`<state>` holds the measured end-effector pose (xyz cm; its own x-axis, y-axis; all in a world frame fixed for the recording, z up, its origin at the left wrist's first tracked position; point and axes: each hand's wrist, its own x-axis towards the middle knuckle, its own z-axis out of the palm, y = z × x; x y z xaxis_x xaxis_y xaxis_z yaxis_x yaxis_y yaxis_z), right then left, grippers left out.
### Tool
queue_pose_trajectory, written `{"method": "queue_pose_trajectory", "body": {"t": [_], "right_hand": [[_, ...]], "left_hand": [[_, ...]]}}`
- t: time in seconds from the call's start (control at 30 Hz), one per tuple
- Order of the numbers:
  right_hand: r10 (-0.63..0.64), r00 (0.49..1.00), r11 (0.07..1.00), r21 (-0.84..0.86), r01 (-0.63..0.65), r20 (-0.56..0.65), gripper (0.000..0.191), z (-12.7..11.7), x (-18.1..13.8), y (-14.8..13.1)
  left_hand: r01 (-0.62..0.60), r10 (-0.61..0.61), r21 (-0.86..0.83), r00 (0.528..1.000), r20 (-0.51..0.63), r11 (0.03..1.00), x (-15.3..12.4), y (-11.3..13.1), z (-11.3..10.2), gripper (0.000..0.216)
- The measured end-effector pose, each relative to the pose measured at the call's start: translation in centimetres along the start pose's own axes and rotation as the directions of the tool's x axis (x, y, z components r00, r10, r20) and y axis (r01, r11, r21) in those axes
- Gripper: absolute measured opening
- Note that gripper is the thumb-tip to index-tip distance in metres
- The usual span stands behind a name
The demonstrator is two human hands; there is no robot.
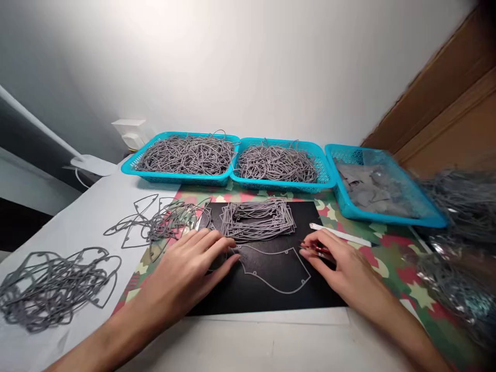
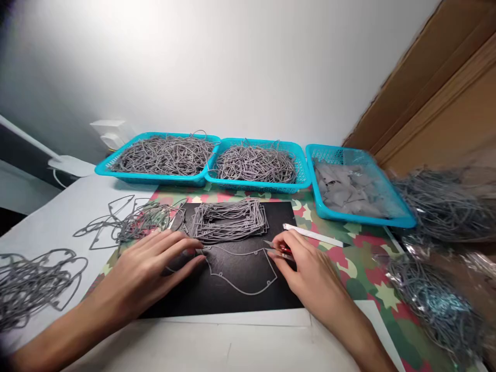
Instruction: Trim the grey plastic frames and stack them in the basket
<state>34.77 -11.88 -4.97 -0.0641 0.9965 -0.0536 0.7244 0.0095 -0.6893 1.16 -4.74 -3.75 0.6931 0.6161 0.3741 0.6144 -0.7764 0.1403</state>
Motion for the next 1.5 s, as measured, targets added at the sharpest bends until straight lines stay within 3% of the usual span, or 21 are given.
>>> {"method": "queue_pose_trajectory", "body": {"t": [0.13,0.3,0.43,0.57,0.67,0.8,0.93,1.1,1.23,1.37,1.5], "right_hand": [[-0.022,0.998,0.999,-0.023,0.024,0.053,0.013,0.5,1.5,-0.2],[0.004,0.997,1.0,-0.008,-0.004,0.071,0.012,1.1,1.3,-0.6],[-0.074,0.995,0.992,-0.101,0.079,0.06,0.018,1.0,0.9,-1.1],[-0.124,0.992,0.982,-0.144,0.124,0.004,0.023,0.8,0.5,-1.2],[-0.081,0.997,0.997,-0.02,0.081,-0.012,0.019,0.9,0.1,-0.8],[-0.01,0.996,0.982,0.187,0.026,-0.086,0.006,1.5,0.0,-0.1],[0.018,0.99,0.978,0.208,0.012,-0.138,0.018,1.8,0.2,0.1],[0.024,0.995,0.982,0.189,-0.005,-0.098,0.023,1.7,0.0,-0.2],[0.12,0.99,0.944,0.316,-0.092,-0.068,0.026,2.1,0.0,-0.3],[0.095,0.99,0.908,0.416,-0.046,-0.099,0.032,2.0,0.9,-1.0],[0.011,0.994,0.909,0.414,0.035,-0.107,0.034,0.5,3.3,-2.6]], "left_hand": [[0.123,-0.123,-0.015,0.992,-0.02,0.992,0.0,0.4,1.5,0.027],[0.246,-0.245,-0.195,0.969,0.027,0.949,-0.9,0.0,2.5,0.021],[0.236,-0.229,-0.274,0.972,0.057,0.932,-0.8,0.0,2.5,0.02],[0.138,-0.153,-0.27,0.988,-0.036,0.953,-0.9,0.6,2.3,0.018],[0.105,-0.137,-0.29,0.986,-0.094,0.951,-1.3,0.9,2.2,0.007],[0.273,-0.279,-0.504,0.958,0.066,0.819,-1.7,0.7,2.3,0.007],[0.383,-0.347,-0.664,0.918,0.193,0.643,-1.8,0.5,2.5,0.008],[0.413,-0.36,-0.774,0.897,0.256,0.48,-1.7,0.9,2.4,0.012],[0.401,-0.4,-0.803,0.889,0.224,0.441,-0.9,1.3,2.1,0.008],[0.401,-0.407,-0.818,0.884,0.229,0.412,0.1,1.0,1.2,0.008],[0.366,-0.393,-0.78,0.904,0.169,0.507,1.9,-0.2,-0.3,0.009]]}}
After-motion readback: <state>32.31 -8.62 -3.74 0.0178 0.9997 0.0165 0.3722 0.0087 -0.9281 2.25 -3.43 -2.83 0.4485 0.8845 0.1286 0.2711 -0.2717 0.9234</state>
